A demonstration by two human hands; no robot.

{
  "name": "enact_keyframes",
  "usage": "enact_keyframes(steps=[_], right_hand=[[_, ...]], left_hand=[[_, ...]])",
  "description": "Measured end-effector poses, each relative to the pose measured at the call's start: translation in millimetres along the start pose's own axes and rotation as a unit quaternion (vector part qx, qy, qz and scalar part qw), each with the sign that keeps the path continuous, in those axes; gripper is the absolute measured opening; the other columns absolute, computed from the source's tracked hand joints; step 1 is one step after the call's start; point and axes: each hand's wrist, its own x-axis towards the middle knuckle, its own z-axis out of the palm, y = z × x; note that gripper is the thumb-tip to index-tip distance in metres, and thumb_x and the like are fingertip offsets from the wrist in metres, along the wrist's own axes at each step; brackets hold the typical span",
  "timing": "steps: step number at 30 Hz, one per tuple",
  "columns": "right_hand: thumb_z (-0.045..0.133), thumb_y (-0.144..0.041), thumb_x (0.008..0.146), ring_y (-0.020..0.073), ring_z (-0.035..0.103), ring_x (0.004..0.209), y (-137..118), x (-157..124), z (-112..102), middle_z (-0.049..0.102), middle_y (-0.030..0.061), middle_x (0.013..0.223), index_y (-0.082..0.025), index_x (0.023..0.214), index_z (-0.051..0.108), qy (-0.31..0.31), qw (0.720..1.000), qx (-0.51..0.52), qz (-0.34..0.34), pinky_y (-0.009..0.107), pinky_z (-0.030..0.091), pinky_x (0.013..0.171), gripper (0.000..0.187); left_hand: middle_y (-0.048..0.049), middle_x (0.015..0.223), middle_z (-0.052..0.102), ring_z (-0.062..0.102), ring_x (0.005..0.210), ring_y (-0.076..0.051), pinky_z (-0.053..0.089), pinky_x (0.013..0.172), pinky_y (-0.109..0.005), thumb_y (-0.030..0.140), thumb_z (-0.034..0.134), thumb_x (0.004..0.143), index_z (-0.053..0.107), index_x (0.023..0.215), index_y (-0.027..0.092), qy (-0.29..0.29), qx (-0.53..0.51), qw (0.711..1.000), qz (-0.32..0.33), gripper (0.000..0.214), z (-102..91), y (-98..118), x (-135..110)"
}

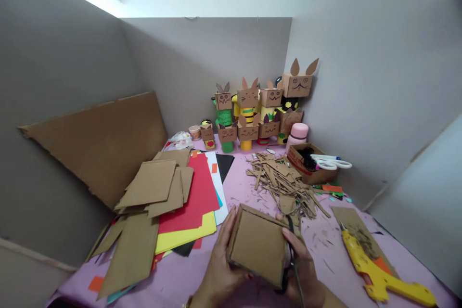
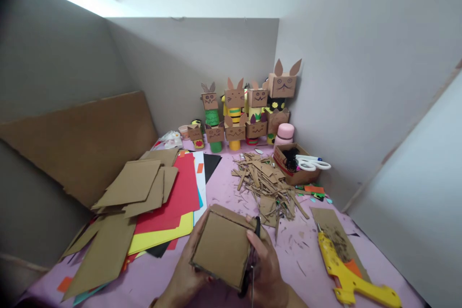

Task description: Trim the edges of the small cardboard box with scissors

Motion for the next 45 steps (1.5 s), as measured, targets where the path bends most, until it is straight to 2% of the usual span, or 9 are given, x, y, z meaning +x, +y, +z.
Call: enact_keyframes(steps=[4, 9, 12, 22, 26, 28, 33, 39, 45], right_hand=[[0.068, -0.022, 0.072, 0.0404, 0.049, 0.121, 5.6, -2.2, -5.5, 0.047, 0.013, 0.138, -0.029, 0.143, 0.026, 0.016, 0.996, -0.027, -0.082, 0.055, 0.05, 0.088, 0.083], [0.071, -0.03, 0.073, 0.0414, 0.056, 0.113, 3.2, 0.5, -7.7, 0.054, 0.0112, 0.132, -0.036, 0.14, 0.03, 0.025, 0.998, -0.025, -0.056, 0.056, 0.053, 0.08, 0.078], [0.069, -0.032, 0.075, 0.0423, 0.052, 0.118, 0.4, 2.7, -6.3, 0.051, 0.0117, 0.134, -0.037, 0.139, 0.031, 0.03, 0.998, -0.013, -0.058, 0.059, 0.051, 0.082, 0.075], [0.067, -0.037, 0.078, 0.0411, 0.046, 0.123, -13.7, 11.3, -1.8, 0.046, 0.0104, 0.137, -0.037, 0.141, 0.025, 0.045, 0.998, 0.007, -0.039, 0.059, 0.046, 0.089, 0.076], [0.077, -0.047, 0.066, 0.041, 0.051, 0.116, -14.7, 16.4, -0.5, 0.05, 0.0132, 0.129, -0.031, 0.14, 0.026, 0.036, 0.999, 0.032, 0.021, 0.054, 0.047, 0.09, 0.091], [0.077, -0.053, 0.064, 0.0403, 0.051, 0.115, -15.1, 19.3, -0.4, 0.051, 0.0147, 0.126, -0.025, 0.138, 0.03, 0.037, 0.996, 0.041, 0.074, 0.054, 0.045, 0.093, 0.091], [0.073, -0.063, 0.064, 0.0365, 0.048, 0.12, -20.0, 29.2, 0.6, 0.051, 0.015, 0.127, -0.021, 0.135, 0.036, 0.047, 0.974, 0.131, 0.177, 0.051, 0.041, 0.1, 0.09], [0.069, -0.064, 0.067, 0.0323, 0.061, 0.107, -32.5, 42.6, 0.4, 0.061, 0.0135, 0.119, -0.023, 0.136, 0.033, 0.048, 0.92, 0.307, 0.239, 0.043, 0.052, 0.088, 0.088], [0.069, -0.065, 0.065, 0.0317, 0.062, 0.104, -31.5, 48.3, -1.2, 0.065, 0.0109, 0.113, -0.024, 0.133, 0.041, 0.032, 0.903, 0.338, 0.264, 0.042, 0.052, 0.087, 0.085]], left_hand=[[-0.0103, 0.156, 0.021, 0.023, 0.139, -0.037, 0.023, 0.112, -0.051, 0.065, 0.072, 0.055, 0.024, 0.144, 0.034, -0.012, -0.023, 1.0, -0.006, 0.106, 2.6, 1.1, -0.1], [-0.0158, 0.155, 0.023, 0.025, 0.139, -0.035, 0.026, 0.111, -0.046, 0.055, 0.078, 0.057, 0.018, 0.146, 0.027, -0.029, -0.104, 0.993, -0.041, 0.111, 6.2, 3.2, -0.3], [-0.0163, 0.154, 0.026, 0.027, 0.138, -0.035, 0.025, 0.111, -0.045, 0.055, 0.078, 0.055, 0.018, 0.146, 0.027, -0.035, -0.128, 0.99, -0.041, 0.113, 6.6, 3.7, 0.4], [-0.0146, 0.153, 0.029, 0.029, 0.137, -0.033, 0.028, 0.11, -0.04, 0.064, 0.071, 0.057, 0.01, 0.149, 0.024, -0.016, -0.088, 0.995, -0.035, 0.117, 5.4, 8.1, 2.1], [-0.012, 0.154, 0.03, 0.024, 0.139, -0.033, 0.022, 0.113, -0.041, 0.067, 0.064, 0.064, 0.02, 0.147, 0.024, 0.005, -0.029, 0.999, -0.028, 0.103, 0.3, 2.3, 0.4], [-0.012, 0.153, 0.03, 0.025, 0.139, -0.032, 0.021, 0.113, -0.043, 0.064, 0.063, 0.068, 0.027, 0.145, 0.024, 0.02, 0.002, 0.999, -0.027, 0.094, -2.4, -2.4, 0.1], [-0.0102, 0.152, 0.033, 0.032, 0.137, -0.029, 0.032, 0.108, -0.039, 0.05, 0.063, 0.077, 0.026, 0.145, 0.029, 0.032, -0.021, 0.999, -0.035, 0.079, -3.3, -4.3, 4.0], [-0.0111, 0.152, 0.032, 0.034, 0.135, -0.029, 0.035, 0.106, -0.037, 0.047, 0.064, 0.077, 0.026, 0.144, 0.028, 0.032, -0.05, 0.996, -0.061, 0.079, -2.7, -0.1, 4.6], [-0.0154, 0.154, 0.026, 0.028, 0.138, -0.031, 0.03, 0.109, -0.038, 0.058, 0.066, 0.07, 0.018, 0.146, 0.022, 0.013, -0.084, 0.994, -0.068, 0.097, -4.5, -1.8, 6.4]])
